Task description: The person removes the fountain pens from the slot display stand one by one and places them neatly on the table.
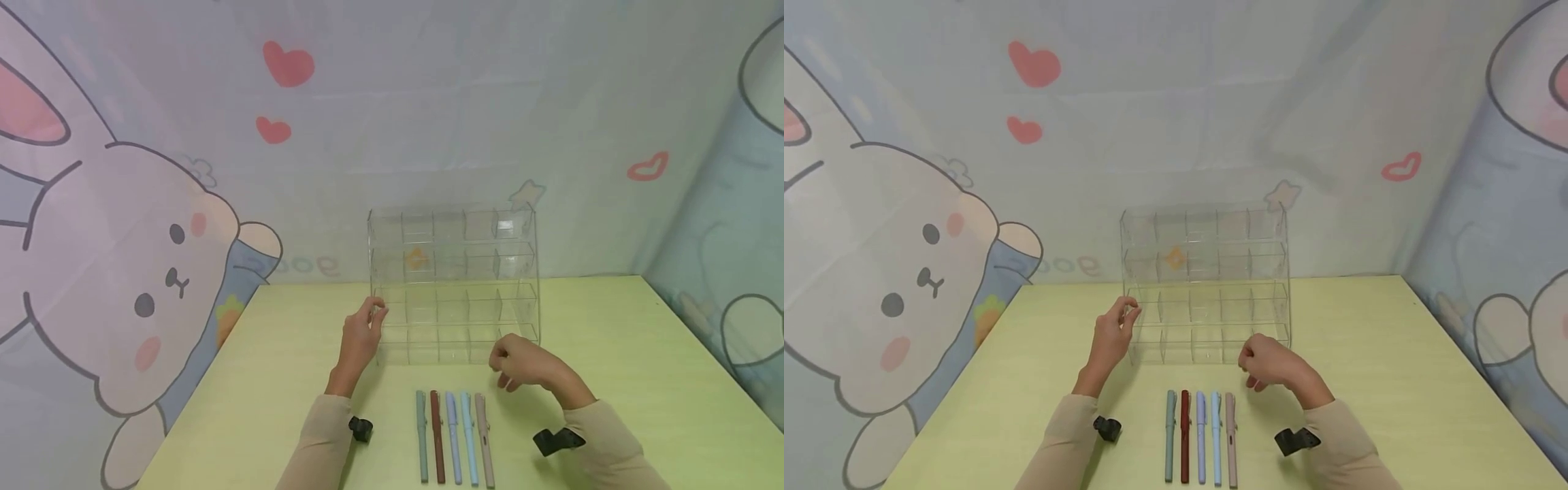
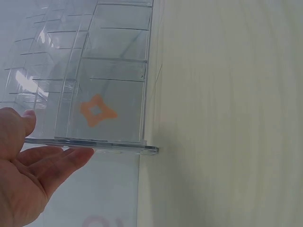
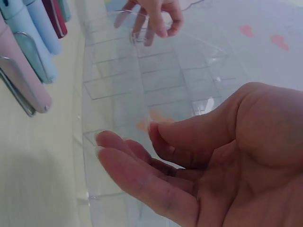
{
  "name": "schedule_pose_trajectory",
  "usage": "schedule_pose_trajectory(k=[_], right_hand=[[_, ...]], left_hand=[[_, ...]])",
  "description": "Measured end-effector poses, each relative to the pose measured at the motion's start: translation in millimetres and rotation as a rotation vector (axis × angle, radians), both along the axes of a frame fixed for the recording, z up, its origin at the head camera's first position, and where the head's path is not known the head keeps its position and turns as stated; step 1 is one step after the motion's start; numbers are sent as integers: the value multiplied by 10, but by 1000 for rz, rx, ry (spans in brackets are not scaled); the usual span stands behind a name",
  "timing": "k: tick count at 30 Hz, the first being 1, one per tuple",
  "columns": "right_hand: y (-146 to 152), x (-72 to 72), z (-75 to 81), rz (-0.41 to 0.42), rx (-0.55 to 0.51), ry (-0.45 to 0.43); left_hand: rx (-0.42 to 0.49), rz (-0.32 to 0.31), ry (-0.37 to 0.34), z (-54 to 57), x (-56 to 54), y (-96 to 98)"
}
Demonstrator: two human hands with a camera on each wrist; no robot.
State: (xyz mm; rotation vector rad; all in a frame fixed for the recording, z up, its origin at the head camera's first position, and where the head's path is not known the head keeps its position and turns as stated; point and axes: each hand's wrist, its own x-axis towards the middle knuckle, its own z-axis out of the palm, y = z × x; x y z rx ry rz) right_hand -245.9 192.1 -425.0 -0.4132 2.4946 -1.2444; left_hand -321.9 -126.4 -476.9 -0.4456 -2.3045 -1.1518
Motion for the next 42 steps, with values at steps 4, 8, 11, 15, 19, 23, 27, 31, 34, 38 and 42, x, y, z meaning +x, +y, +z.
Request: schedule_pose_trajectory(k=[4, 8, 11, 15, 19, 23, 27, 31, 34, 38, 42], right_hand=[[38, -19, 46, -68, 0, 46], [66, -44, 98, -124, -47, 140], [96, -63, 120, -162, -84, 204], [160, -92, 134, -234, -97, 292], [234, -96, 205, -340, -129, 386], [307, -64, 309, -441, -122, 486], [348, -58, 365, -484, -128, 521], [377, -83, 357, -474, -164, 527], [400, -83, 329, -468, -160, 541], [440, -35, 293, -465, -144, 568], [507, 46, 279, -469, -103, 599]], left_hand=[[-6, 6, -2, -11, 4, 1], [-2, 7, -2, -12, 5, 4], [6, 4, -2, -10, 10, 9], [8, 7, 6, -12, 5, 13], [3, 14, 17, -11, -3, 11], [4, 12, 25, 3, -4, 10], [3, 14, 41, 11, -10, 6], [4, 12, 48, -6, -15, -3], [3, 6, 49, -22, -10, -6], [-9, 0, 36, -23, 0, -3], [-10, -1, 21, 6, 7, -11]])
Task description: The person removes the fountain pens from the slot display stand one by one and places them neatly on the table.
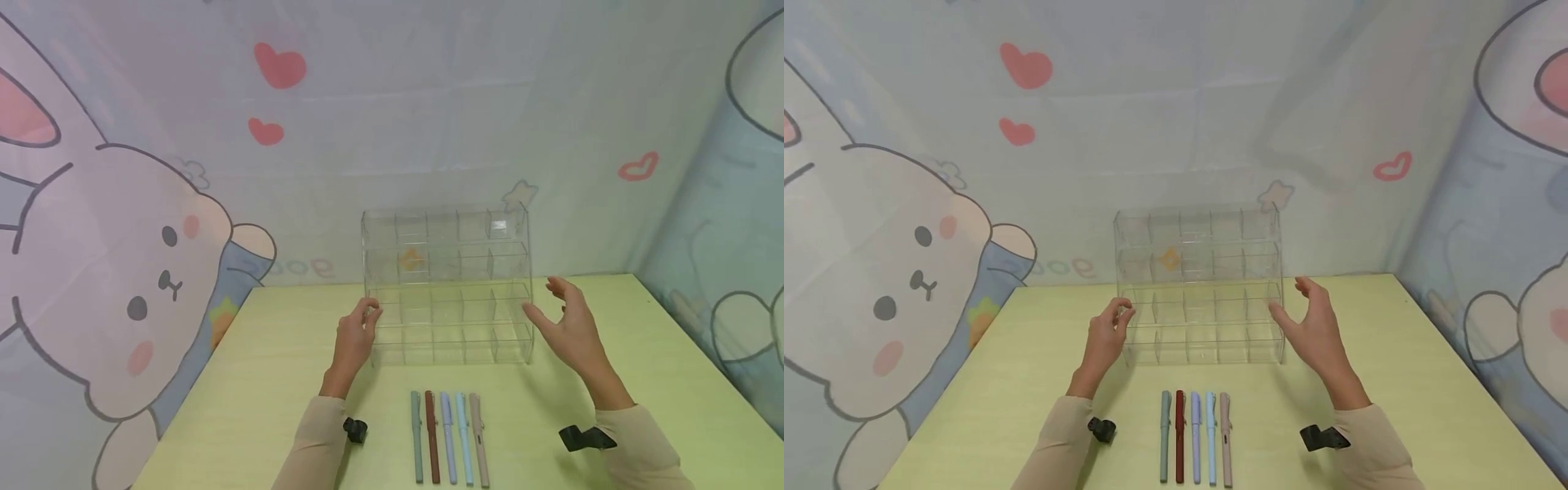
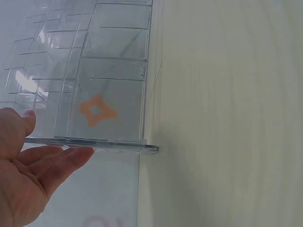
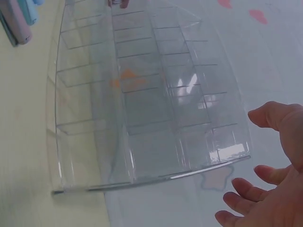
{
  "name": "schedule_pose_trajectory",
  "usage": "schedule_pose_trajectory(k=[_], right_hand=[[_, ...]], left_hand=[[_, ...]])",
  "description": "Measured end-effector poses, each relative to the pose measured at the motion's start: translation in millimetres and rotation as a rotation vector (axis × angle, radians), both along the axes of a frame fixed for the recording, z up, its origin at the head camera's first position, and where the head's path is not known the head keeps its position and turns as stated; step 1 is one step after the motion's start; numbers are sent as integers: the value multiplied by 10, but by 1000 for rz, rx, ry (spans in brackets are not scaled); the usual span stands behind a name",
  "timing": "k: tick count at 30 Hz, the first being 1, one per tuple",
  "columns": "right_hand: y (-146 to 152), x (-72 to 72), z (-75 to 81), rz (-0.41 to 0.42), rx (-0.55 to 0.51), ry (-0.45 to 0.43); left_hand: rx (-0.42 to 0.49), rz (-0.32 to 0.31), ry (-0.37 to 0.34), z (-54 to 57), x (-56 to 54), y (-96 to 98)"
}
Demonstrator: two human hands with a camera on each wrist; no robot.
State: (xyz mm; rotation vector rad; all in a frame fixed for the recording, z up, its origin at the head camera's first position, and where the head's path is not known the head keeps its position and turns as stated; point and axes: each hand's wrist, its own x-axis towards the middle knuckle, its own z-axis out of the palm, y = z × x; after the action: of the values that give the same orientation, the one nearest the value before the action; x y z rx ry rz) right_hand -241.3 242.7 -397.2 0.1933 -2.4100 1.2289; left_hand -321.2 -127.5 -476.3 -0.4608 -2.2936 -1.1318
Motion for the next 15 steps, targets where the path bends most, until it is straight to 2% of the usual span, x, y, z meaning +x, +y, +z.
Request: schedule_pose_trajectory(k=[4, 7, 15], right_hand=[[89, 62, -16, -9, 26, 23], [127, 58, -72, 3, 21, 37], [95, -20, -479, 26, 33, 9]], left_hand=[[4, 12, -2, 22, -8, -10], [8, 17, 0, 28, -21, -24], [7, 16, -29, 18, -15, -43]])
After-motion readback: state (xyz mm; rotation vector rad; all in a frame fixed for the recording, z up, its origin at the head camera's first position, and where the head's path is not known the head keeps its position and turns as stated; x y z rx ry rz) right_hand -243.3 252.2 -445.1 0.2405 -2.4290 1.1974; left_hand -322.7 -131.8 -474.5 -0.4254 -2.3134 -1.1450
